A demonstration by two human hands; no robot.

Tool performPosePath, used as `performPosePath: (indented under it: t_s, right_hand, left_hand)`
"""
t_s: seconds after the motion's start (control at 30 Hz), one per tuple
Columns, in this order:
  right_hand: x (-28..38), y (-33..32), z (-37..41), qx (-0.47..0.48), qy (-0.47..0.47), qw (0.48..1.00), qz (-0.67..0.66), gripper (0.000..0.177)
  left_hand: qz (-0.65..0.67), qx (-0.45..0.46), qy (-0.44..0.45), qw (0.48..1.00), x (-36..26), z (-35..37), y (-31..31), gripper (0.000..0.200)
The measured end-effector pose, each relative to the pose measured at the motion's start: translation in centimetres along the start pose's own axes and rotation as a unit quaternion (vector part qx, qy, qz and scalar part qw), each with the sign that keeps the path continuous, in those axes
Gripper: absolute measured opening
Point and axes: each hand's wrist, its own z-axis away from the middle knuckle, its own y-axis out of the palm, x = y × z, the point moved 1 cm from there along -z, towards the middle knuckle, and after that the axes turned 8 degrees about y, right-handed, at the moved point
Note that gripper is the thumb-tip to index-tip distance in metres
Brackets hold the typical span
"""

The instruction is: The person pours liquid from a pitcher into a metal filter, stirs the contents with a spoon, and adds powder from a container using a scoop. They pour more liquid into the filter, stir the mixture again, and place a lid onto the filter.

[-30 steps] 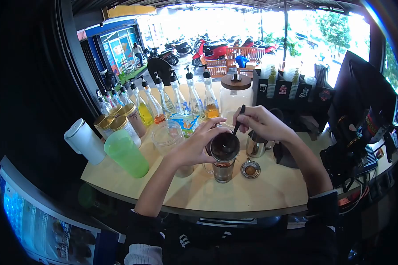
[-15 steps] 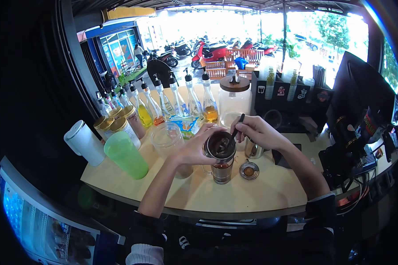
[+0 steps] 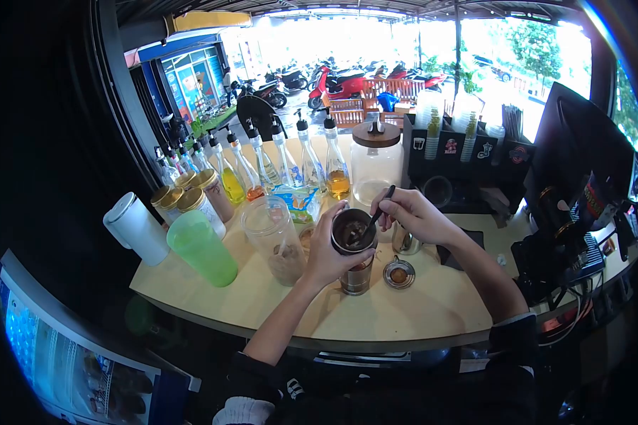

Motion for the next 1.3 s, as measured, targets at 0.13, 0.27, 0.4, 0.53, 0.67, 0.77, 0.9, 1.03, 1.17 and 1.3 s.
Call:
performPosePath:
  t_s: [0.13,0.27,0.4,0.53,0.67,0.77,0.9,1.03,1.17,1.3]
  right_hand:
    - [-0.2,0.1,0.1,-0.001,0.000,1.000,-0.001,0.023]
    - [-0.1,0.3,0.4,-0.004,-0.007,1.000,-0.002,0.023]
    - [0.1,-0.1,0.6,-0.023,-0.024,0.999,0.002,0.022]
    - [0.3,-0.5,0.8,-0.081,-0.021,0.997,-0.005,0.024]
    - [0.4,-0.1,1.1,-0.058,-0.021,0.997,-0.040,0.024]
    - [0.5,-0.4,1.1,-0.071,-0.011,0.997,0.000,0.023]
    - [0.2,0.2,1.1,-0.104,-0.035,0.993,-0.039,0.023]
    - [0.8,0.9,1.6,-0.126,-0.046,0.991,-0.007,0.021]
    - [1.0,1.4,1.5,-0.115,-0.068,0.991,-0.026,0.020]
    - [1.2,0.4,1.3,-0.086,-0.031,0.996,0.022,0.022]
  left_hand:
    - [0.068,0.000,-0.053,0.996,0.2,0.4,0.4,0.095]
    - [-0.007,-0.015,-0.009,1.000,-0.1,0.4,0.3,0.089]
    - [-0.016,0.002,0.012,1.000,-1.0,-0.1,-0.7,0.087]
    - [0.001,0.038,0.034,0.999,-0.7,-0.4,-1.5,0.087]
    - [0.009,0.089,0.040,0.995,-0.7,-1.0,-2.5,0.086]
    - [0.047,0.113,0.030,0.992,-0.9,-1.3,-3.0,0.085]
    - [0.057,0.136,0.022,0.989,-1.6,-1.7,-3.5,0.085]
    - [0.060,0.132,0.018,0.989,-1.4,-1.7,-3.6,0.088]
    - [0.061,0.134,0.032,0.989,-1.0,-1.8,-3.5,0.090]
    - [0.078,0.148,0.036,0.985,-1.2,-2.1,-3.9,0.088]
